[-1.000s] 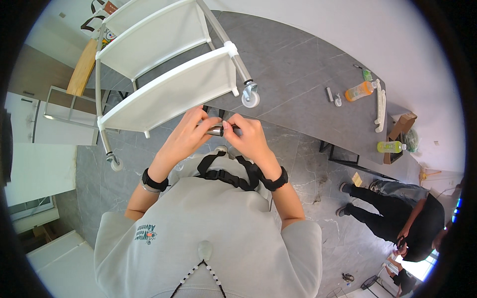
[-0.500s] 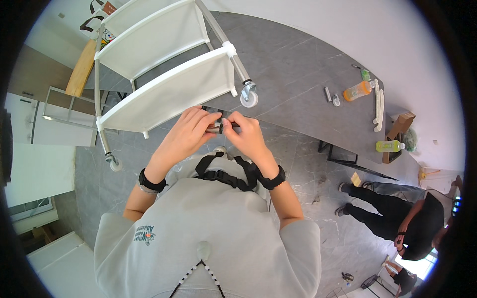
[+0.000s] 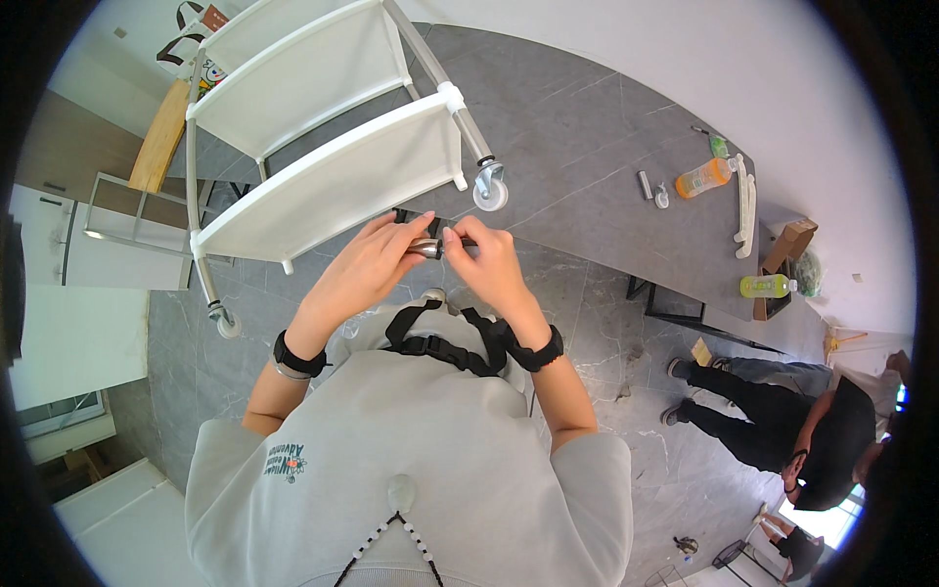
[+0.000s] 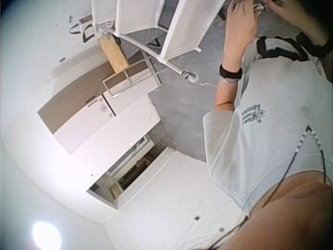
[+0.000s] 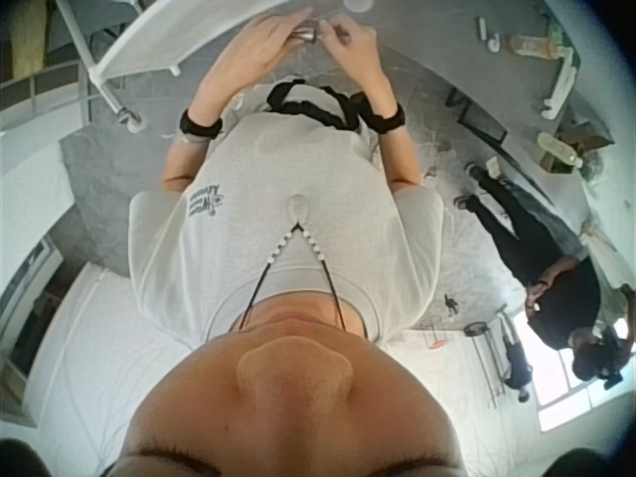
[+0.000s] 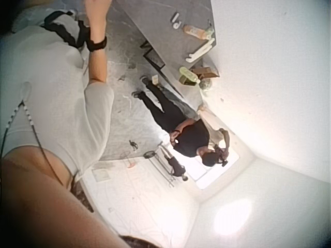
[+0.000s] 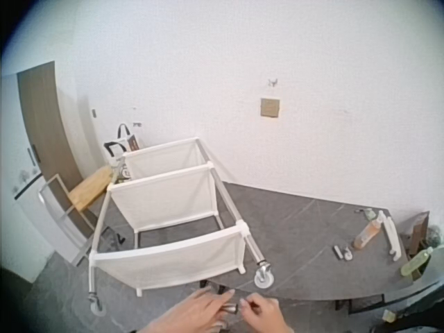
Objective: Assembling a white three-tier rolling utility cart by attaching poles and wheels.
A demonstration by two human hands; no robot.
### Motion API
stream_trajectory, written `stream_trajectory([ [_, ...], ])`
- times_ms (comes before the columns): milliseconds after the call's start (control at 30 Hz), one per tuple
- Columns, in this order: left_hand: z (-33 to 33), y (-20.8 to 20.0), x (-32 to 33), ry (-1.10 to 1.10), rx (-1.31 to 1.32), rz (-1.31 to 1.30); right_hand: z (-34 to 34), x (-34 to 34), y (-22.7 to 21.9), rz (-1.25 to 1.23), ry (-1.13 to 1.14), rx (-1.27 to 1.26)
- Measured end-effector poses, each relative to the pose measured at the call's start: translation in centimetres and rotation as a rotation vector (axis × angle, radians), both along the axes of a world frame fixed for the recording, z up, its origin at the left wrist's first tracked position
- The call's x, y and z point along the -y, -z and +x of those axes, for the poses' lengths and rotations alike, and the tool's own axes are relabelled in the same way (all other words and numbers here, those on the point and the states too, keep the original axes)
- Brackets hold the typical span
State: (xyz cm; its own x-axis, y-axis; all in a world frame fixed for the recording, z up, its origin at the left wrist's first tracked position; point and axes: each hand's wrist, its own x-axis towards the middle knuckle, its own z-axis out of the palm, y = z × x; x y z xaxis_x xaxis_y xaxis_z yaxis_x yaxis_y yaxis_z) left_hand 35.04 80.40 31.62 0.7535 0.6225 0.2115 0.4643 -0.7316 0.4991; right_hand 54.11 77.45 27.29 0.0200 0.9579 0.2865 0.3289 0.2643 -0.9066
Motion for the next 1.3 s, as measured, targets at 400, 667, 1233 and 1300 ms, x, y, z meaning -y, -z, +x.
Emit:
stream_trajectory([
  [400,0.0,0.4,0.3,-0.039,0.059,-0.032,0.0,0.0,-0.2,-0.019,0.003,0.03],
  [667,0.1,0.8,0.3,-0.054,-0.006,0.089,-0.1,-0.1,0.2,-0.025,-0.012,0.071],
  [1233,0.0,1.7,-0.1,-0.024,0.011,0.108,-0.2,-0.1,0.2,-0.033,-0.024,0.045],
  [1300,0.1,1.8,-0.1,0.004,-0.057,0.098,-0.2,-0.2,0.4,-0.04,-0.014,0.039],
])
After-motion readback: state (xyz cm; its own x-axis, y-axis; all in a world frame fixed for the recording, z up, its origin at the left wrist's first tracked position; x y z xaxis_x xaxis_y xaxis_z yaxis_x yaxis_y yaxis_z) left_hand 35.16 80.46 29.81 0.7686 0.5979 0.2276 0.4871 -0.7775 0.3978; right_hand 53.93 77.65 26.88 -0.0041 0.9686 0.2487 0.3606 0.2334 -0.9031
